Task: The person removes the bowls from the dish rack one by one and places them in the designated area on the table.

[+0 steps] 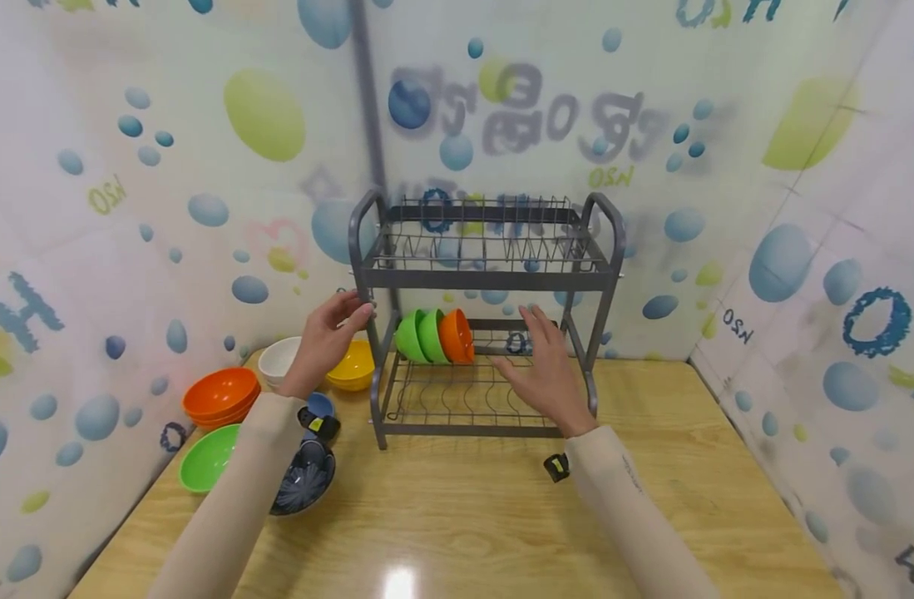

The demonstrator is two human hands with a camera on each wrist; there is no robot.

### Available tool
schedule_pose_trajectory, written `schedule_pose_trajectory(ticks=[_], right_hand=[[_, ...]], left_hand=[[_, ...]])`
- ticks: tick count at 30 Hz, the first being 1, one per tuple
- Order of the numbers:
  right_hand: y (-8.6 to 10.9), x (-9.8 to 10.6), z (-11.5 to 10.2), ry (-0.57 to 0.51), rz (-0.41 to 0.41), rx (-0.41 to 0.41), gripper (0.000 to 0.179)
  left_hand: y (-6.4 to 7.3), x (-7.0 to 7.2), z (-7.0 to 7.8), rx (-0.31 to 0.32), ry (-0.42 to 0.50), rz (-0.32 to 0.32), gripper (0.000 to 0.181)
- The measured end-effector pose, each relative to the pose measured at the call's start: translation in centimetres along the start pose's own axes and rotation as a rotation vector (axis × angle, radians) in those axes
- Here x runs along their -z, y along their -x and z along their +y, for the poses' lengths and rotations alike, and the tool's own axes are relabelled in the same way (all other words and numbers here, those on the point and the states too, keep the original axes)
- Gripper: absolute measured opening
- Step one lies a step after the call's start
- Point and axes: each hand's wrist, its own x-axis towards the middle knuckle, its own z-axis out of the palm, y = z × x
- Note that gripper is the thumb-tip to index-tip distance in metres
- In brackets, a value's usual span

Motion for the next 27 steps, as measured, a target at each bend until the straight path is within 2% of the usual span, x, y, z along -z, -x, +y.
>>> schedule_pose_trajectory(ticks=[6,9,14,19,24,27], right_hand=[[-1.5,-1.1,0.1,-0.02,-0.108,-0.074,0.09],[-2.1,-1.8,0.4,-0.049,-0.144,-0.098,0.089],[-3.4,-3.2,1.0,-0.068,-0.171,-0.101,0.086],[-4.8,-5.0,1.2,-0.114,-0.204,-0.14,0.083],[-6.0,-6.7,1.1,-0.14,-0.233,-0.154,0.077],[-6.5,-7.3,0.9,-0.19,-0.245,-0.166,0.074]], left_hand=[[-0.6,-0.2,-0.4,-0.03,0.042,0.044,0.048],[-0.7,-0.2,-0.6,-0.054,0.018,0.053,0.044],[-0.9,-0.4,-1.1,-0.103,-0.017,0.065,0.039],[-0.8,-0.6,-1.5,-0.137,-0.021,0.089,0.033],[-0.9,-0.9,-1.7,-0.149,-0.005,0.102,0.028],[-1.0,-1.1,-1.6,-0.138,-0.007,0.093,0.026]])
